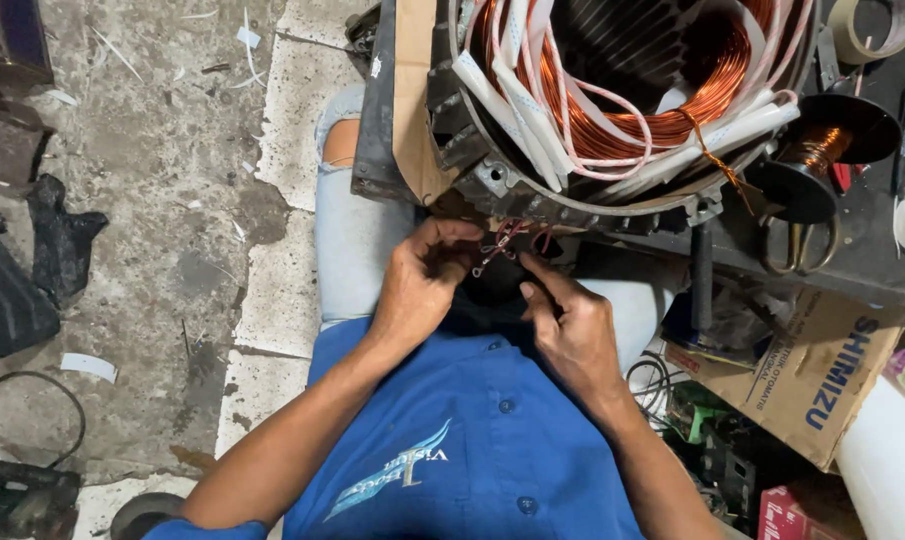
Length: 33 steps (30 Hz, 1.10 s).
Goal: Securing and insulating internal wiring of an electric motor stator using plastic sleeves and adhesive.
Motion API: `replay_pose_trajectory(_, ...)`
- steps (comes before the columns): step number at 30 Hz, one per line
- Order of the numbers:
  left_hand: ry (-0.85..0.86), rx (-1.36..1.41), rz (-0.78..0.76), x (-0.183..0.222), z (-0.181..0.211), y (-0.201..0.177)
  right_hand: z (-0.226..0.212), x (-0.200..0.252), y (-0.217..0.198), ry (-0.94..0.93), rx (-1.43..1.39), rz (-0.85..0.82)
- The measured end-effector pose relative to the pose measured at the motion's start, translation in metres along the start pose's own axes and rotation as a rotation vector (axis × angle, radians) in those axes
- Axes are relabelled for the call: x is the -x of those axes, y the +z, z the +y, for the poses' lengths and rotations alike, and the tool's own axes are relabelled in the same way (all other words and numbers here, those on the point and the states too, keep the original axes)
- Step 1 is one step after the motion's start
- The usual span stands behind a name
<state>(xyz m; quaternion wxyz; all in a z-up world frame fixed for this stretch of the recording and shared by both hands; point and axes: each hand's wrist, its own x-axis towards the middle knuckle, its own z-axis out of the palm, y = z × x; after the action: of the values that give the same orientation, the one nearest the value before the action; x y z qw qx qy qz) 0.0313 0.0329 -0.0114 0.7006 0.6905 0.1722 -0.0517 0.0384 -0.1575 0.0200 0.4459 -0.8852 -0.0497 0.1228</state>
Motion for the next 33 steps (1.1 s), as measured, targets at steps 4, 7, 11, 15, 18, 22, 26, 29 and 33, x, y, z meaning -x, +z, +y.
replay_pose_trajectory(4, 0.020, 0.061, 0.016, -0.002, 0.000, 0.006, -0.004, 0.001, 0.004, -0.039, 0.048, 0.067)
replay_pose_trajectory(7, 0.006, 0.091, -0.014, -0.005, 0.000, 0.008, 0.000, 0.000, 0.010, -0.156, 0.063, 0.211)
replay_pose_trajectory(11, 0.026, 0.051, -0.018, -0.005, -0.002, 0.009, 0.019, -0.006, 0.017, -0.266, 0.213, 0.446)
replay_pose_trajectory(15, 0.045, 0.000, -0.035, -0.003, 0.009, 0.006, 0.018, -0.018, 0.017, -0.122, 0.055, 0.328)
replay_pose_trajectory(18, 0.015, 0.072, -0.121, -0.003, 0.002, 0.010, 0.023, -0.021, 0.018, 0.004, -0.132, 0.200)
replay_pose_trajectory(22, 0.008, 0.123, -0.153, -0.005, -0.004, 0.011, 0.027, -0.026, 0.012, 0.019, -0.136, 0.140)
replay_pose_trajectory(26, -0.027, 0.176, -0.185, -0.007, -0.013, 0.006, 0.037, -0.025, 0.001, 0.125, -0.286, 0.006)
replay_pose_trajectory(29, -0.111, 0.255, -0.187, -0.003, -0.007, 0.008, 0.049, -0.023, -0.005, 0.219, -0.525, -0.085)
replay_pose_trajectory(33, -0.234, 0.508, -0.197, 0.005, 0.001, 0.012, 0.033, -0.022, -0.017, 0.420, -0.797, -0.151)
